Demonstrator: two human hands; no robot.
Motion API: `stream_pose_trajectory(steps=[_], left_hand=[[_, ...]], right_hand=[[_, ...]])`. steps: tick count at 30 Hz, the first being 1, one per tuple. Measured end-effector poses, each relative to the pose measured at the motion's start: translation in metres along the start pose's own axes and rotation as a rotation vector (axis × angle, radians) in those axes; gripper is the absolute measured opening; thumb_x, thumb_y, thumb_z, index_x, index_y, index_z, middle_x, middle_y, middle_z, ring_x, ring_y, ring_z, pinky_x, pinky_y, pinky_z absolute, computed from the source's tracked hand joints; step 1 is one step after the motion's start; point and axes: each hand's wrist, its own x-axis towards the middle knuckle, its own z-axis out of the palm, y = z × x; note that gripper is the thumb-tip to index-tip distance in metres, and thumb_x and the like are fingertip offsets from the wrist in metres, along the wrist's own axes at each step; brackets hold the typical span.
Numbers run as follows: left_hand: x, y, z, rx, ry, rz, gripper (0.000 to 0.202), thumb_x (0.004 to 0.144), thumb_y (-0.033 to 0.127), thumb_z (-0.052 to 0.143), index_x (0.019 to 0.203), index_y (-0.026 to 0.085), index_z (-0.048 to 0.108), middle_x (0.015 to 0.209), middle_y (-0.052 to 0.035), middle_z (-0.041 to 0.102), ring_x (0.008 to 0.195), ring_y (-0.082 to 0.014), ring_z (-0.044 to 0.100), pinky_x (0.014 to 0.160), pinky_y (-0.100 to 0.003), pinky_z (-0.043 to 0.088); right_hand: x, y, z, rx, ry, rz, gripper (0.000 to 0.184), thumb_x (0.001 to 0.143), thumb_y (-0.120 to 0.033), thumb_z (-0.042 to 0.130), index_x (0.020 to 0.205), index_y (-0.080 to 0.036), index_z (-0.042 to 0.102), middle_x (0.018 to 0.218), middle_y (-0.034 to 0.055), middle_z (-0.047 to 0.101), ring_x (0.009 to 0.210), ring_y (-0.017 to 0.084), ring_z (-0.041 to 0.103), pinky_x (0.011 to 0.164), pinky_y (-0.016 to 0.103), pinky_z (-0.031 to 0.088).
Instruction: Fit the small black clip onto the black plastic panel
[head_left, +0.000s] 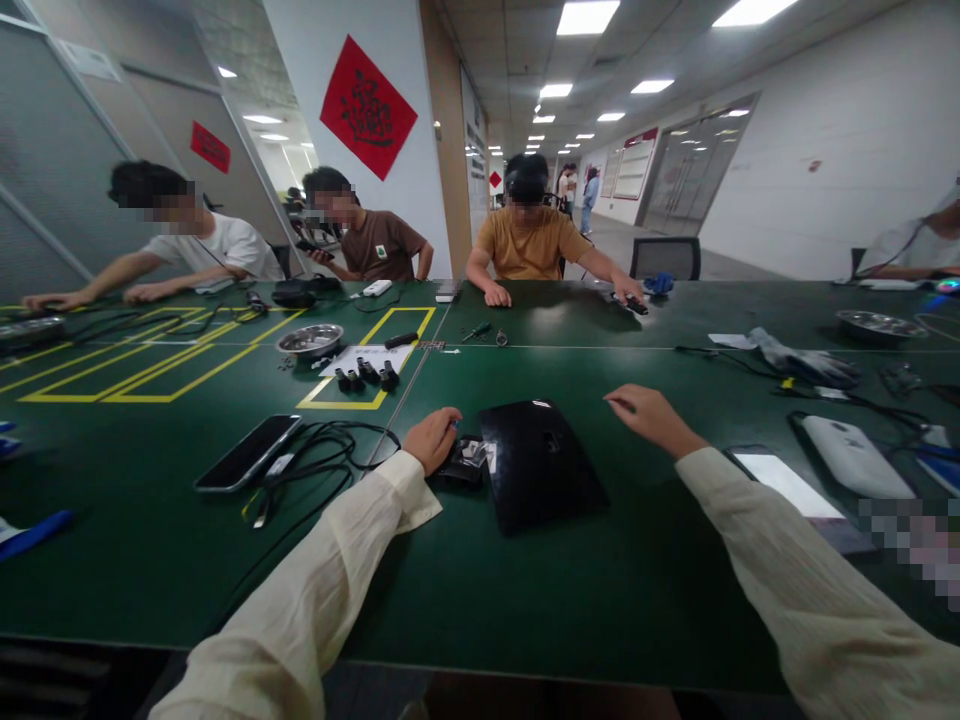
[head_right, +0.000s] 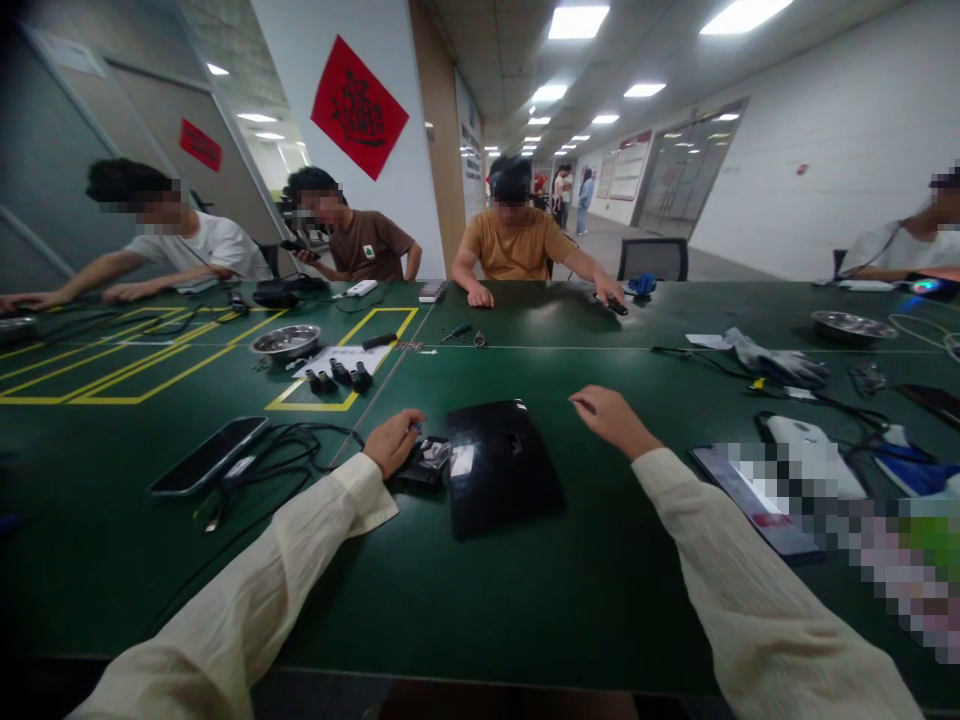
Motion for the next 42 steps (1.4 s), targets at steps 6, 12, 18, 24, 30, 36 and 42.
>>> stream_pose_trajectory(steps=[6,12,18,24,30,36,42], left_hand=[[0.001,0.000,0.000,-0.084,0.015,-0.086,0.023,0.087,0.026,0.028,0.102,0.019,0.044,0.085,-0.0029,0.059,0.080,-0.0167,0.057,0.073,-0.029,0.043],[0.004,0.000,0.001,-0.111,0.014,-0.108,0.023,0.087,0.029,0.028,0.100,0.019,0.045,0.081,-0.0020,0.058,0.076,-0.0170,0.057,0.070,-0.029,0.042],[0.004,0.000,0.001,-0.088,-0.021,-0.067,0.020,0.086,0.028,0.028,0.094,0.019,0.045,0.080,-0.0026,0.058,0.074,-0.0171,0.056,0.069,-0.029,0.041],[0.005,0.001,0.001,-0.116,0.005,-0.094,0.018,0.085,0.027,0.028,0.089,0.019,0.044,0.077,-0.0019,0.056,0.072,-0.0167,0.054,0.067,-0.028,0.041],[0.004,0.006,-0.003,-0.192,0.060,-0.131,0.021,0.088,0.030,0.024,0.082,0.020,0.041,0.075,-0.0008,0.054,0.069,-0.0151,0.053,0.067,-0.028,0.041],[0.002,0.007,-0.005,-0.275,0.089,-0.171,0.025,0.089,0.034,0.020,0.079,0.020,0.038,0.075,-0.0001,0.053,0.064,-0.0132,0.052,0.064,-0.027,0.042],[0.003,0.001,-0.003,-0.369,0.151,-0.236,0.025,0.089,0.036,0.022,0.079,0.020,0.039,0.072,0.0002,0.052,0.060,-0.0127,0.051,0.060,-0.027,0.043]], right_hand=[[0.007,-0.054,0.015,-0.003,-0.082,-0.181,0.025,0.084,-0.020,0.043,0.095,-0.016,0.065,0.094,0.0071,0.067,0.088,0.017,0.060,0.079,0.029,0.046],[-0.003,-0.061,0.021,-0.082,-0.080,-0.127,0.028,0.085,-0.019,0.040,0.095,-0.014,0.066,0.096,0.0105,0.067,0.098,0.022,0.058,0.083,0.036,0.045],[-0.007,-0.058,0.028,-0.089,-0.170,-0.198,0.026,0.081,-0.014,0.044,0.097,-0.014,0.065,0.099,0.0089,0.067,0.104,0.021,0.055,0.092,0.037,0.041],[0.004,-0.082,0.001,-0.124,-0.105,-0.157,0.031,0.078,-0.014,0.045,0.106,-0.013,0.060,0.111,0.0126,0.060,0.110,0.026,0.049,0.098,0.048,0.031],[0.000,-0.177,-0.009,0.146,-0.181,-0.360,0.040,0.084,-0.026,0.045,0.123,-0.018,0.045,0.119,0.0117,0.051,0.105,0.023,0.050,0.085,0.040,0.042],[0.006,-0.237,0.025,0.129,-0.260,-0.373,0.058,0.080,-0.035,0.052,0.132,-0.019,0.031,0.120,0.0187,0.044,0.096,0.029,0.053,0.070,0.042,0.046],[0.022,-0.225,0.036,0.123,-0.285,-0.488,0.044,0.084,-0.020,0.043,0.128,-0.016,0.037,0.113,0.0151,0.048,0.084,0.021,0.057,0.062,0.031,0.046]])
